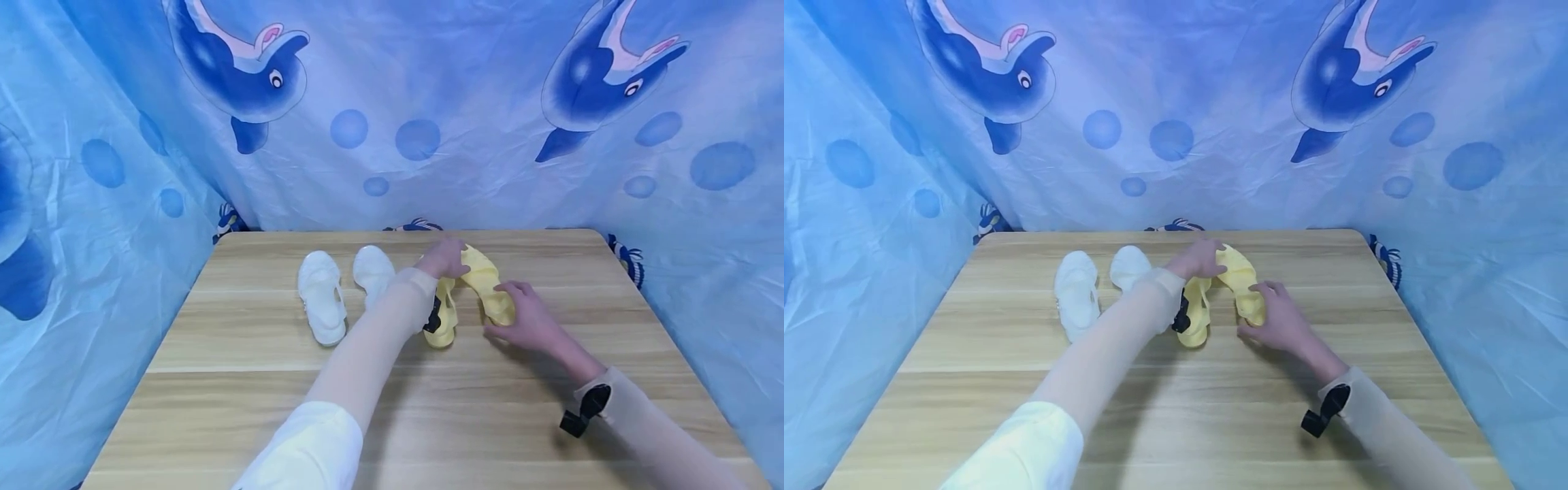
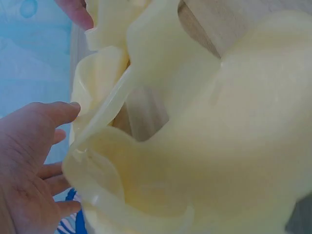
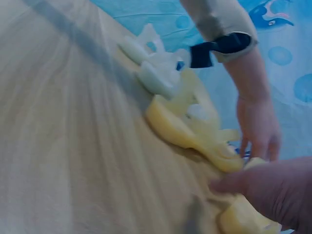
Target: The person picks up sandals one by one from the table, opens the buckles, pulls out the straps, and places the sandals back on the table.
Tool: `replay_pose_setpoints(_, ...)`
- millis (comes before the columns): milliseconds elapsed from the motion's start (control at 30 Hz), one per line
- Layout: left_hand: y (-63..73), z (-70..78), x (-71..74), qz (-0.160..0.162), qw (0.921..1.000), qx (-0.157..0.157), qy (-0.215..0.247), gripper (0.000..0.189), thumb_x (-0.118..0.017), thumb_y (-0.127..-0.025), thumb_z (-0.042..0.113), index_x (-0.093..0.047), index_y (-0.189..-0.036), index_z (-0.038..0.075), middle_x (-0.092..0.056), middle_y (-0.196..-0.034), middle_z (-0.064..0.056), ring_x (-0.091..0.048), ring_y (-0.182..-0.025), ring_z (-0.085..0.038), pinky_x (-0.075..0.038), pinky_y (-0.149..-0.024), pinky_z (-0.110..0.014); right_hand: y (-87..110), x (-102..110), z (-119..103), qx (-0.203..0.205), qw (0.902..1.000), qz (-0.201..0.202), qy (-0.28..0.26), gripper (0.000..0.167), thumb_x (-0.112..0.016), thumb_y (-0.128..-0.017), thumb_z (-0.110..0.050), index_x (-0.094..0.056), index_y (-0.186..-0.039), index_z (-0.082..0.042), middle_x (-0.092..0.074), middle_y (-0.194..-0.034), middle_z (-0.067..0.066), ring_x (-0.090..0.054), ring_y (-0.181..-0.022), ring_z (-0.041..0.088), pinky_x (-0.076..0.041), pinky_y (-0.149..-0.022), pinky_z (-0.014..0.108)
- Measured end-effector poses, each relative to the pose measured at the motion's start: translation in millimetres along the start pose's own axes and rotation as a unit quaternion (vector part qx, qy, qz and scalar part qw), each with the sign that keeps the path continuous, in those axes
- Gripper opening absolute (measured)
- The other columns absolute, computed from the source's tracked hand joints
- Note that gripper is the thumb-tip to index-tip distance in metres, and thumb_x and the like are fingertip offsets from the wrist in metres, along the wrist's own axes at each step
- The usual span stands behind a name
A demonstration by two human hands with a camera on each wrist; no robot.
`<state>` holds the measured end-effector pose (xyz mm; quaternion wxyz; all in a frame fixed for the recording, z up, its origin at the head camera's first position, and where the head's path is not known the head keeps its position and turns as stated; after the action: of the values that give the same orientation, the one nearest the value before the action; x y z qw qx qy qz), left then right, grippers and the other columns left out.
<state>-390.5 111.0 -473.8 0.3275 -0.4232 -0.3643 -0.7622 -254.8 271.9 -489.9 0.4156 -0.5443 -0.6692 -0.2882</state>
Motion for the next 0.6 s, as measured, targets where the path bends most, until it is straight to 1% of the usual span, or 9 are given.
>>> replay_pose_setpoints(100, -8.4, 3.3, -4.1, -0.001, 1.0000, -0.008, -0.001, 0.056, -0.066, -0.104, 0.024, -0.052, -0.155, 0.006, -0.055, -0.160, -0.010, -0.051, -0.149, -0.026, -0.045, -0.123, -0.035, -1.5, -7, 5, -0.006, 0.9999, 0.006, -0.009, 0.082, -0.092, -0.079, -0.026, -0.052, -0.145, 0.003, -0.048, -0.148, 0.036, -0.054, -0.133, 0.054, -0.047, -0.112, 0.068)
replay_pose_setpoints(167, -10.6, 1.3, -6.5, -0.002, 1.0000, -0.008, -0.001, 0.028, -0.067, -0.101, 0.017, -0.070, -0.125, 0.002, -0.073, -0.123, -0.009, -0.069, -0.114, -0.019, -0.057, -0.099, -0.025, -6.0, -13, 6, -0.007, 0.9999, 0.004, -0.008, 0.079, -0.091, -0.080, -0.022, -0.053, -0.145, 0.001, -0.050, -0.147, 0.034, -0.055, -0.132, 0.053, -0.047, -0.113, 0.068)
replay_pose_setpoints(200, -11.2, 1.4, -7.2, -0.002, 1.0000, -0.007, -0.002, 0.013, -0.067, -0.100, 0.013, -0.071, -0.105, 0.003, -0.072, -0.101, -0.006, -0.067, -0.091, -0.015, -0.056, -0.083, -0.021, -7.6, -15, 7, -0.009, 0.9999, 0.002, -0.008, 0.077, -0.090, -0.080, -0.020, -0.054, -0.145, 0.000, -0.051, -0.146, 0.033, -0.055, -0.132, 0.053, -0.046, -0.114, 0.067)
replay_pose_setpoints(233, -10.9, 2.3, -7.2, -0.001, 1.0000, -0.006, -0.004, 0.011, -0.066, -0.098, 0.010, -0.066, -0.088, 0.006, -0.063, -0.083, -0.002, -0.058, -0.074, -0.011, -0.050, -0.070, -0.018, -8.8, -16, 8, -0.008, 0.9999, 0.002, -0.009, 0.076, -0.091, -0.080, -0.019, -0.055, -0.144, 0.000, -0.052, -0.145, 0.033, -0.056, -0.131, 0.052, -0.047, -0.113, 0.067)
replay_pose_setpoints(300, -9.1, 5.9, -6.1, -0.003, 1.0000, -0.002, -0.005, 0.036, -0.063, -0.096, 0.004, -0.043, -0.068, 0.013, -0.033, -0.065, 0.004, -0.028, -0.058, -0.009, -0.030, -0.055, -0.020, -10.0, -15, 8, -0.006, 0.9999, -0.001, -0.016, 0.077, -0.091, -0.078, -0.017, -0.055, -0.144, 0.000, -0.054, -0.141, 0.032, -0.058, -0.128, 0.051, -0.048, -0.111, 0.066)
replay_pose_setpoints(333, -7.2, 8.6, -4.2, -0.004, 1.0000, 0.000, -0.005, 0.045, -0.062, -0.096, 0.002, -0.032, -0.066, 0.016, -0.020, -0.065, 0.004, -0.016, -0.058, -0.010, -0.020, -0.053, -0.022, -9.9, -13, 8, -0.003, 0.9998, -0.001, -0.017, 0.078, -0.092, -0.078, -0.017, -0.055, -0.145, 0.000, -0.054, -0.140, 0.032, -0.058, -0.126, 0.051, -0.049, -0.110, 0.066)
replay_pose_setpoints(467, 2.8, 25.5, 9.0, -0.002, 0.9999, -0.010, -0.010, 0.040, -0.060, -0.096, 0.001, -0.037, -0.067, 0.015, -0.023, -0.065, 0.003, -0.018, -0.058, -0.010, -0.021, -0.052, -0.022, -2.9, 4, 4, 0.011, 0.9996, 0.008, -0.026, 0.082, -0.095, -0.074, -0.018, -0.056, -0.144, -0.001, -0.055, -0.134, 0.029, -0.059, -0.120, 0.047, -0.052, -0.105, 0.065)
replay_pose_setpoints(533, 11.6, 33.6, 17.4, 0.008, 0.9992, -0.026, -0.029, 0.021, -0.062, -0.097, 0.006, -0.056, -0.078, 0.011, -0.047, -0.072, 0.003, -0.033, -0.063, -0.008, -0.030, -0.056, -0.021, 4.0, 16, -3, 0.023, 0.9994, 0.018, -0.019, 0.078, -0.097, -0.073, -0.021, -0.060, -0.140, -0.002, -0.057, -0.130, 0.027, -0.059, -0.116, 0.044, -0.053, -0.100, 0.063)
replay_pose_setpoints(600, 24.4, 38.3, 24.5, 0.013, 0.9976, -0.044, -0.051, 0.010, -0.065, -0.098, 0.012, -0.072, -0.106, 0.009, -0.069, -0.101, -0.001, -0.054, -0.081, -0.010, -0.043, -0.064, -0.021, 12.7, 24, -14, 0.030, 0.9992, 0.025, -0.011, 0.075, -0.098, -0.071, -0.024, -0.064, -0.134, -0.002, -0.058, -0.125, 0.024, -0.060, -0.111, 0.040, -0.054, -0.094, 0.059)
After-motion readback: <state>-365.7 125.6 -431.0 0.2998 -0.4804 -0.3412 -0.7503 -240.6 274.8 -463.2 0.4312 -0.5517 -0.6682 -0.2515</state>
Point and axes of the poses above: each hand's wrist, its own y-axis away from the middle knuckle, its own x-axis out of the back of the hand, z = x × y, the point moved 5 cm from there along -y, towards the middle knuckle
